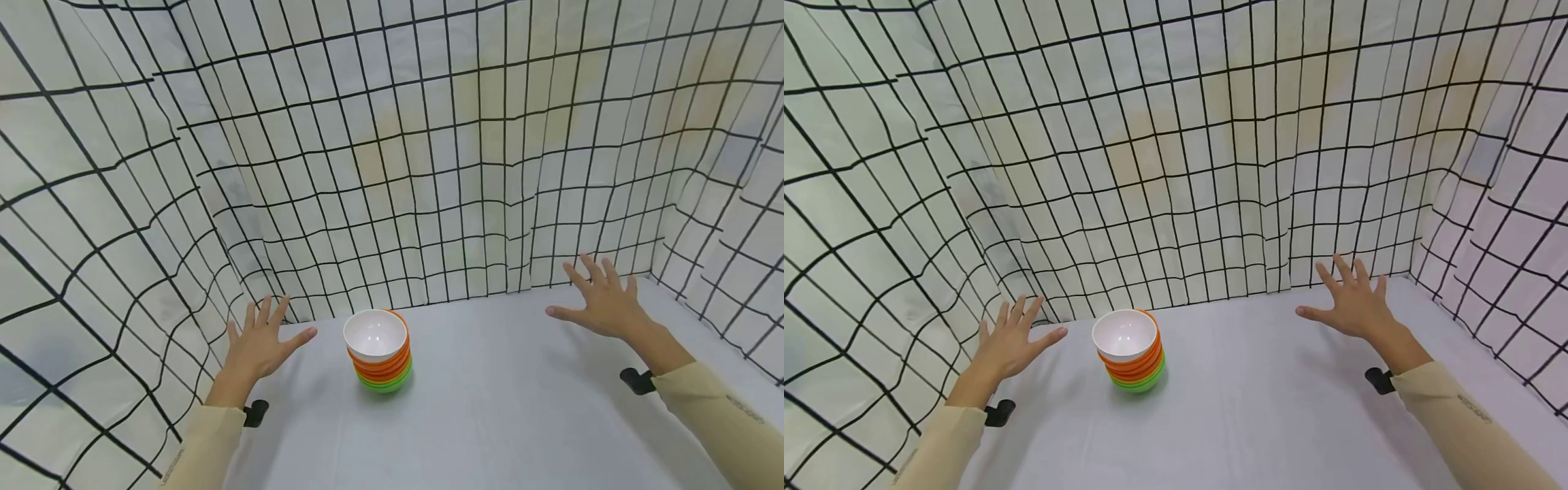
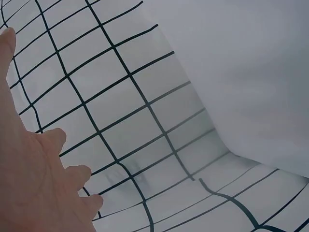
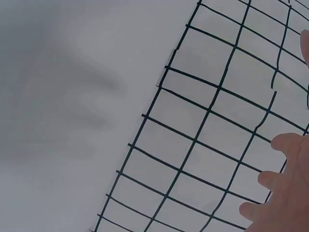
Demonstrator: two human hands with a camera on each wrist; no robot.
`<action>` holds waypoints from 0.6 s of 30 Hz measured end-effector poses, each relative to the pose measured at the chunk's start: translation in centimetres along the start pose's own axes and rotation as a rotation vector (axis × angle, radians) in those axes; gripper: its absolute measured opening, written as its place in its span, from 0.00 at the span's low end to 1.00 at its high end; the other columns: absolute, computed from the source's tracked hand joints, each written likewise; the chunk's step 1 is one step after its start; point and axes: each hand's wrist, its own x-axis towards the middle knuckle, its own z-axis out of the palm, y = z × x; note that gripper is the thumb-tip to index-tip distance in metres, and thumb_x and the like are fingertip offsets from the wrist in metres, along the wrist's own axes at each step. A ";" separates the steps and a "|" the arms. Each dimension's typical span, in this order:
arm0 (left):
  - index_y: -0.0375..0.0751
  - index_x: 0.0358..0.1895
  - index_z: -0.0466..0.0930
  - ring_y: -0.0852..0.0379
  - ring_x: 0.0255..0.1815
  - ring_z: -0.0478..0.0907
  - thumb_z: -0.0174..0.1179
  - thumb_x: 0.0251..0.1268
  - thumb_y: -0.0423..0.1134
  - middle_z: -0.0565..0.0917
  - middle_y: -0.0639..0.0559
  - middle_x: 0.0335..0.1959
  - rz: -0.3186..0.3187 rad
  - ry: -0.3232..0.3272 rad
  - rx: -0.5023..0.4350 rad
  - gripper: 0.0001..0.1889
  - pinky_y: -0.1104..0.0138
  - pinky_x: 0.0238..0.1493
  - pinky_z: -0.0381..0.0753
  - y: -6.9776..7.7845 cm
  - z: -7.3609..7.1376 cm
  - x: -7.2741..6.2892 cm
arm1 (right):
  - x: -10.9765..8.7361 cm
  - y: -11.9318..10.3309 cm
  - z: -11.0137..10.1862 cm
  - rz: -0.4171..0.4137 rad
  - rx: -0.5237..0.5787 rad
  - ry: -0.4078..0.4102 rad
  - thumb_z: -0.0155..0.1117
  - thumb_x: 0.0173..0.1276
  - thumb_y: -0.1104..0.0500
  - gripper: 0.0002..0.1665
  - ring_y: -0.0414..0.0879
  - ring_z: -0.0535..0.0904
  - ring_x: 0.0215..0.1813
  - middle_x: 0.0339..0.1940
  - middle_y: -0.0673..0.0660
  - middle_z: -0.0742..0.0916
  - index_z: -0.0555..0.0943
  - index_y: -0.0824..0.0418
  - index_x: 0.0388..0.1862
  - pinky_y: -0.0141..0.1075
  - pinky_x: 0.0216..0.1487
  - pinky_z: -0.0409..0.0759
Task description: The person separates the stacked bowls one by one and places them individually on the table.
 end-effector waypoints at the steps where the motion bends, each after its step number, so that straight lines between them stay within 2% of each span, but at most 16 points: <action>1: 0.51 0.85 0.40 0.24 0.83 0.35 0.43 0.62 0.83 0.42 0.32 0.84 0.001 0.002 -0.002 0.57 0.21 0.73 0.29 0.0 0.0 -0.3 | -0.2 -0.3 0.0 -0.003 -0.003 0.000 0.56 0.61 0.19 0.68 0.78 0.37 0.81 0.85 0.71 0.47 0.44 0.53 0.86 0.87 0.68 0.37; 6: 0.47 0.84 0.47 0.26 0.83 0.37 0.46 0.62 0.81 0.45 0.32 0.84 0.036 0.020 -0.021 0.56 0.22 0.75 0.31 0.4 0.0 -1.6 | -0.9 -2.1 0.2 -0.051 -0.025 0.041 0.61 0.61 0.21 0.65 0.78 0.47 0.79 0.82 0.72 0.56 0.53 0.59 0.84 0.85 0.69 0.43; 9: 0.45 0.82 0.55 0.28 0.83 0.46 0.50 0.63 0.78 0.55 0.32 0.82 0.078 0.049 -0.074 0.53 0.27 0.79 0.42 0.7 0.1 -2.6 | -1.2 -3.8 0.4 -0.119 -0.016 0.088 0.66 0.62 0.27 0.60 0.76 0.55 0.77 0.79 0.71 0.63 0.61 0.62 0.80 0.81 0.71 0.50; 12: 0.45 0.79 0.61 0.30 0.79 0.58 0.55 0.64 0.75 0.65 0.35 0.78 0.095 0.078 -0.167 0.49 0.30 0.76 0.58 1.1 0.5 -3.6 | -1.4 -5.5 0.6 -0.199 0.042 0.112 0.71 0.64 0.34 0.53 0.73 0.63 0.75 0.75 0.69 0.70 0.66 0.63 0.77 0.77 0.72 0.56; 15: 0.48 0.78 0.64 0.34 0.74 0.68 0.61 0.66 0.68 0.72 0.39 0.74 0.093 0.125 -0.290 0.43 0.32 0.68 0.73 1.8 1.5 -4.5 | -1.5 -7.3 1.0 -0.263 0.118 0.107 0.73 0.64 0.41 0.46 0.69 0.70 0.71 0.71 0.66 0.77 0.69 0.62 0.74 0.73 0.72 0.64; 18: 0.48 0.74 0.69 0.40 0.67 0.77 0.67 0.67 0.57 0.79 0.43 0.68 0.113 0.216 -0.433 0.36 0.38 0.64 0.79 2.6 2.9 -5.0 | -1.4 -9.1 1.5 -0.317 0.212 0.094 0.74 0.65 0.44 0.42 0.63 0.77 0.67 0.66 0.62 0.82 0.72 0.61 0.72 0.65 0.68 0.76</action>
